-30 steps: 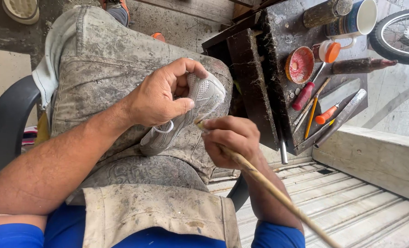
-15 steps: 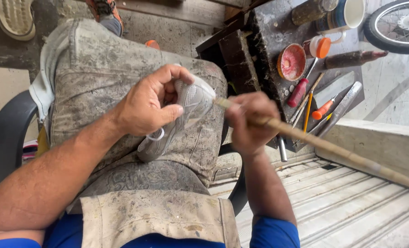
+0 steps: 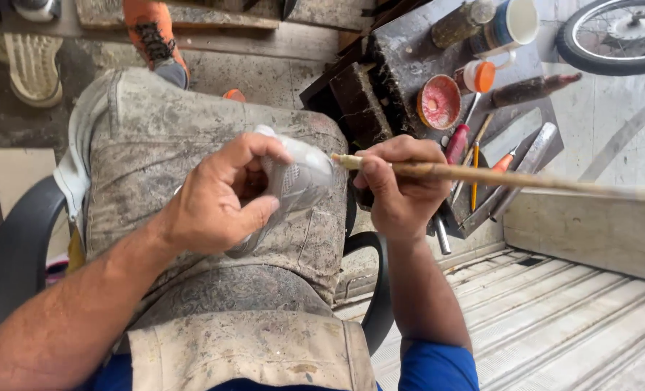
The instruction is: Applying a liquid substance to a sneaker using a brush for repair or restoration
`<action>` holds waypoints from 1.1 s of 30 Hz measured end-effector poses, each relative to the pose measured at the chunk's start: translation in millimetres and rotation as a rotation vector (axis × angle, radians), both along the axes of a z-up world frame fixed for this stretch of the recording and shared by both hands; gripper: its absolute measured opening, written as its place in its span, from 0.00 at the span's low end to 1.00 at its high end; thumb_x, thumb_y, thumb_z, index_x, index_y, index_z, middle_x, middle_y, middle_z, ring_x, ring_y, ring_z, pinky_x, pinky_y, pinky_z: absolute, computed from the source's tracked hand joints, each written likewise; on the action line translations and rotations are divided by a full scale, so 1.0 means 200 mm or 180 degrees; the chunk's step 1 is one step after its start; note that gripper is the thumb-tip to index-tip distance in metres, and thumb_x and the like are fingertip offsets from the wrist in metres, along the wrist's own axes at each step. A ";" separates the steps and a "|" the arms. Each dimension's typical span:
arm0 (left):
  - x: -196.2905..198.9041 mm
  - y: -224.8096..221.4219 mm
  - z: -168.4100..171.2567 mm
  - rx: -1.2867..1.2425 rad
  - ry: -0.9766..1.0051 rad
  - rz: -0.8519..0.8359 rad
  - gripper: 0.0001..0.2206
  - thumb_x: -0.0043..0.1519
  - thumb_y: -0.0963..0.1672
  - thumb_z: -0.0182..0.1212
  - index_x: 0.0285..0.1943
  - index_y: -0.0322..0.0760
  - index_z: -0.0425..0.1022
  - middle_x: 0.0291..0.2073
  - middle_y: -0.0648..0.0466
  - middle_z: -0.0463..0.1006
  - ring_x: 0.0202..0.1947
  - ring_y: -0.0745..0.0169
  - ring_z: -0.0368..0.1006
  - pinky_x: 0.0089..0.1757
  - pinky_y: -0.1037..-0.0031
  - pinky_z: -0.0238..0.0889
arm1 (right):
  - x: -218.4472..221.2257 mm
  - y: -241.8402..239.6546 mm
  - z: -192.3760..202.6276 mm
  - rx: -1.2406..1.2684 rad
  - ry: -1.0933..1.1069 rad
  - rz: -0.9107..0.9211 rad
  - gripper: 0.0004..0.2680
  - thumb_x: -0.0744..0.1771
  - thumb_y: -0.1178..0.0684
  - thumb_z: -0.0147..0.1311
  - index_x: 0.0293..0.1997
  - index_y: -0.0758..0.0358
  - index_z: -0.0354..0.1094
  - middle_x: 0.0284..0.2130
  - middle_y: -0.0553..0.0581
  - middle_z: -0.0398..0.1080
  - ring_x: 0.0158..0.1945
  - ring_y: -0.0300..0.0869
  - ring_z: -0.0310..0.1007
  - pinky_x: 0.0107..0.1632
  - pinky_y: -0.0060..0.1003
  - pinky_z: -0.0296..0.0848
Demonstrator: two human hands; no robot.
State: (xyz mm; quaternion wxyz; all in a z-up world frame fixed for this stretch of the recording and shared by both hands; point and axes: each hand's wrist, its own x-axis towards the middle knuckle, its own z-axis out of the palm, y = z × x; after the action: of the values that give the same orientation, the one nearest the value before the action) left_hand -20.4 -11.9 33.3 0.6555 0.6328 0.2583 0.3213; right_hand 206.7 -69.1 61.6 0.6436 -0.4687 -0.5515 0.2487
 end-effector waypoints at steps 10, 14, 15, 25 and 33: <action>-0.01 -0.02 -0.05 0.1427 -0.0878 0.0515 0.14 0.52 0.32 0.64 0.45 0.33 0.78 0.26 0.48 0.79 0.22 0.55 0.77 0.24 0.71 0.69 | 0.00 -0.03 0.10 0.0867 -0.0346 0.0033 0.08 0.65 0.65 0.62 0.37 0.67 0.62 0.26 0.69 0.72 0.18 0.43 0.71 0.23 0.33 0.72; -0.01 -0.05 0.00 0.1713 -0.0930 0.0576 0.13 0.52 0.31 0.62 0.41 0.36 0.79 0.27 0.45 0.78 0.20 0.49 0.75 0.24 0.67 0.70 | -0.04 -0.04 0.11 0.0848 -0.0154 0.0372 0.08 0.63 0.65 0.62 0.35 0.64 0.63 0.24 0.67 0.73 0.17 0.40 0.71 0.21 0.31 0.73; -0.01 -0.06 -0.01 0.1822 -0.0906 0.0673 0.13 0.53 0.31 0.62 0.41 0.36 0.79 0.27 0.45 0.77 0.20 0.48 0.75 0.24 0.66 0.69 | -0.03 -0.03 0.11 0.0916 -0.0108 0.0262 0.07 0.65 0.65 0.61 0.38 0.66 0.63 0.26 0.68 0.74 0.17 0.39 0.71 0.22 0.29 0.72; -0.01 -0.07 -0.02 0.2735 -0.0688 0.0851 0.10 0.59 0.38 0.57 0.41 0.47 0.82 0.26 0.46 0.67 0.19 0.43 0.66 0.23 0.58 0.61 | -0.08 -0.04 0.13 0.0782 0.0339 0.0468 0.08 0.63 0.67 0.62 0.35 0.66 0.64 0.24 0.68 0.73 0.16 0.39 0.70 0.19 0.30 0.72; 0.00 -0.08 0.01 0.2743 -0.0864 0.0419 0.14 0.60 0.37 0.55 0.44 0.53 0.82 0.22 0.53 0.69 0.20 0.56 0.67 0.26 0.63 0.66 | 0.02 0.03 0.06 0.0171 0.0745 0.0812 0.09 0.63 0.68 0.60 0.36 0.66 0.60 0.20 0.69 0.69 0.13 0.40 0.67 0.18 0.32 0.70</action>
State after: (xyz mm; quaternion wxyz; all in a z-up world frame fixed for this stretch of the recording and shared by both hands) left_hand -19.5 -27.6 35.8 0.3385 0.7822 0.0525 0.5204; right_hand 211.4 -64.0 74.2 0.6790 -0.3454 -0.5343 0.3664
